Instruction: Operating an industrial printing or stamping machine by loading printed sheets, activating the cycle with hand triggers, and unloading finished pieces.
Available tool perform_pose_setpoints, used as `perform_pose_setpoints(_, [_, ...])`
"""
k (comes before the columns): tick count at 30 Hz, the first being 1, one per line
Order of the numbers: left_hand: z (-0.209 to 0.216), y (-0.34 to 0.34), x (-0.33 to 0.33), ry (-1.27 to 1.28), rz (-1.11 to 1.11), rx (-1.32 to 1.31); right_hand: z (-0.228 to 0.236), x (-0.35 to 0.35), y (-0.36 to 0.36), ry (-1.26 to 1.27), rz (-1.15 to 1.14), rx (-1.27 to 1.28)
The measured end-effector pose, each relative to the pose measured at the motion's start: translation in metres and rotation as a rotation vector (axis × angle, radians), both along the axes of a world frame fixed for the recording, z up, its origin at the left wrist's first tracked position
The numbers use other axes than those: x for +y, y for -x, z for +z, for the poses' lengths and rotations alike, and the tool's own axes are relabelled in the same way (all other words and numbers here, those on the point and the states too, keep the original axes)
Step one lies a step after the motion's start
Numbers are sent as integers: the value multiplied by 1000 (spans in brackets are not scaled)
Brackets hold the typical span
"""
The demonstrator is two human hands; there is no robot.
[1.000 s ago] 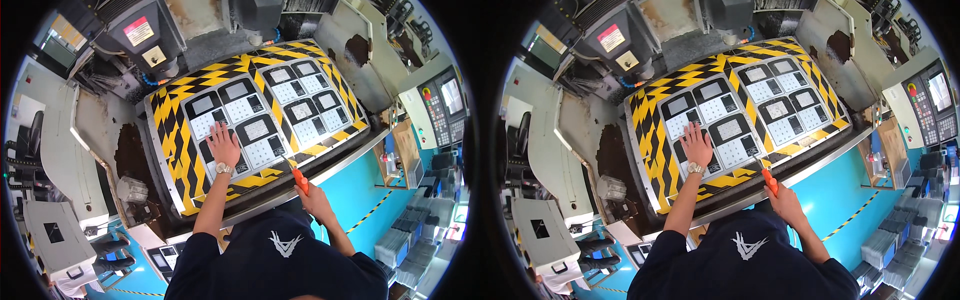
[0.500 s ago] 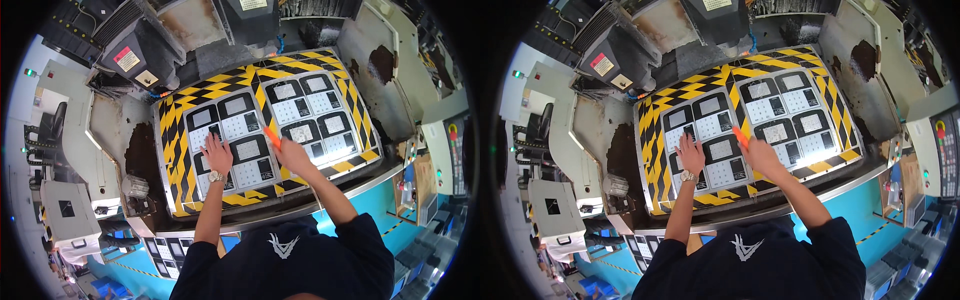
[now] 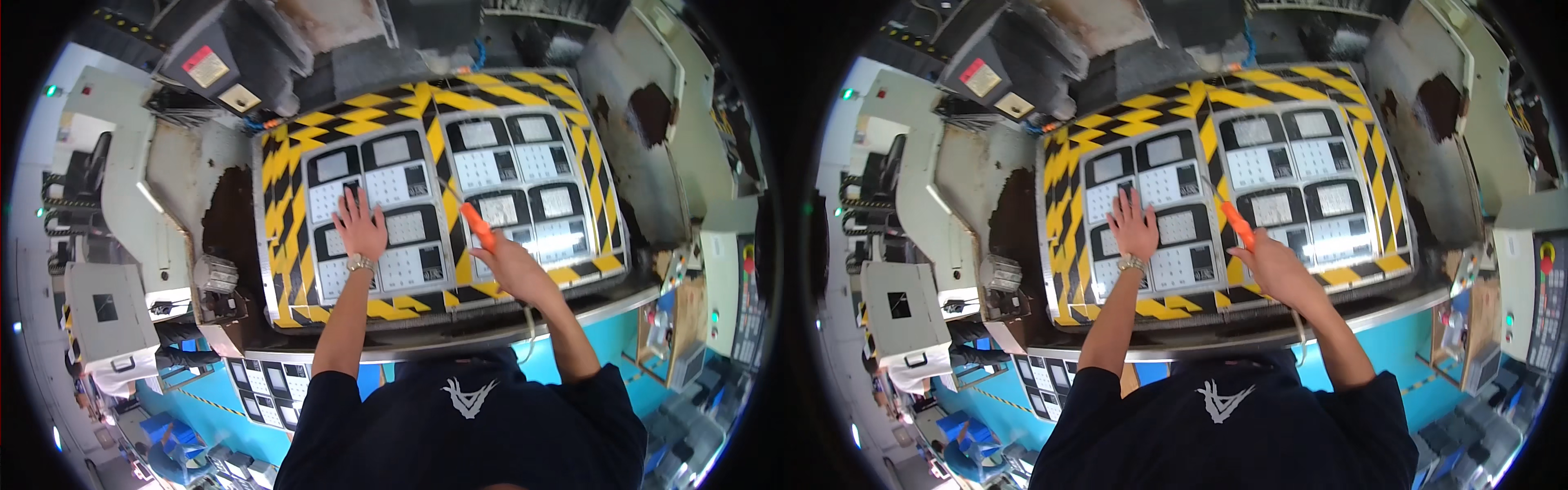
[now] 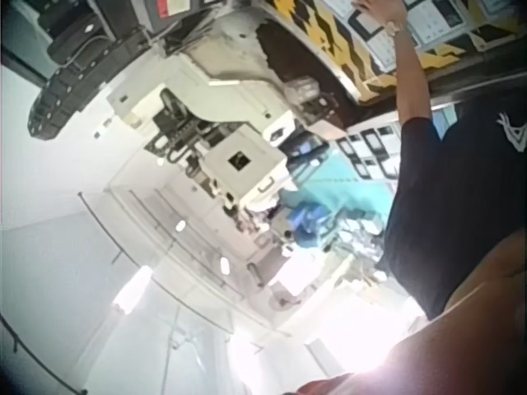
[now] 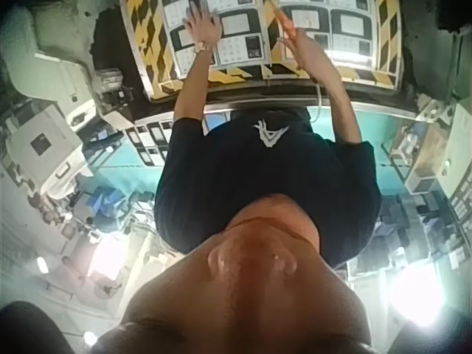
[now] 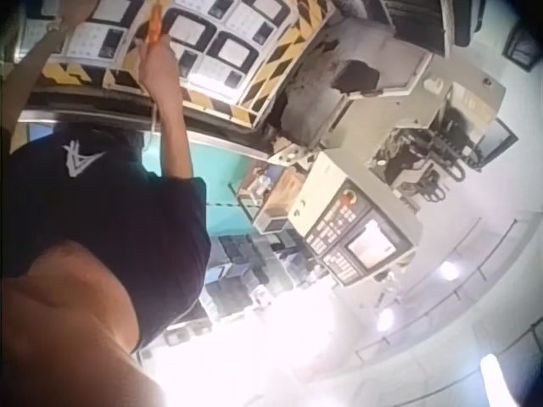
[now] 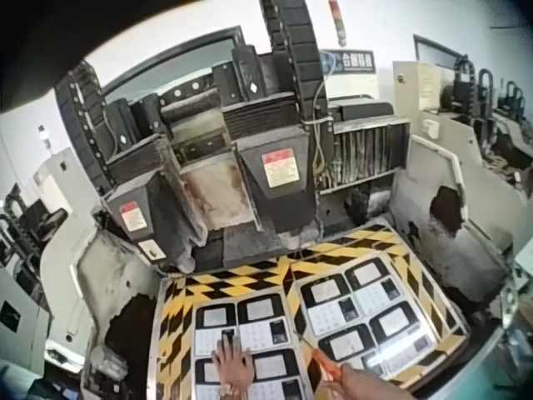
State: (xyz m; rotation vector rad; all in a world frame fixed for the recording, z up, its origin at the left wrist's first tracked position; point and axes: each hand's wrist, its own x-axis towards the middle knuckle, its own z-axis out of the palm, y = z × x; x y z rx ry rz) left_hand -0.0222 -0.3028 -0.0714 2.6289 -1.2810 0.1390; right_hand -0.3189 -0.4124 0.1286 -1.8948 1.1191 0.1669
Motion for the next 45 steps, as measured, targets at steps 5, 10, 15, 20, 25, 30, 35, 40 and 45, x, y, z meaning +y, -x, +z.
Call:
perform_pose_setpoints(5, [-12,-3,2,37,-16,-16,61,78,101,-121,-90,164])
perform_pose_setpoints(10, [-17,-5,-1,15,-9,-64,58,133,107,-55,-94,305])
perform_pose_setpoints(15, [-17,-7,1,25,-23,-59,17,134,72,202,-111,186])
perform_pose_setpoints(20, [-17,-8,2,21,-31,-22,-6,91,38,378,-109,105])
perform_pose_setpoints(25, [-22,-9,2,17,-25,-18,-30,42,11,515,-82,51])
perform_pose_setpoints(30, [-15,-14,-4,-110,-7,93,-45,-27,-21,478,-110,-8])
perform_pose_setpoints(35, [10,-9,-14,-217,75,210,-33,-40,16,445,-142,-30])
perform_pose_setpoints(40, [8,63,-23,168,-240,106,-29,37,105,589,-94,24])
perform_pose_setpoints(45, [4,134,-45,118,-176,220,3,107,161,398,15,144])
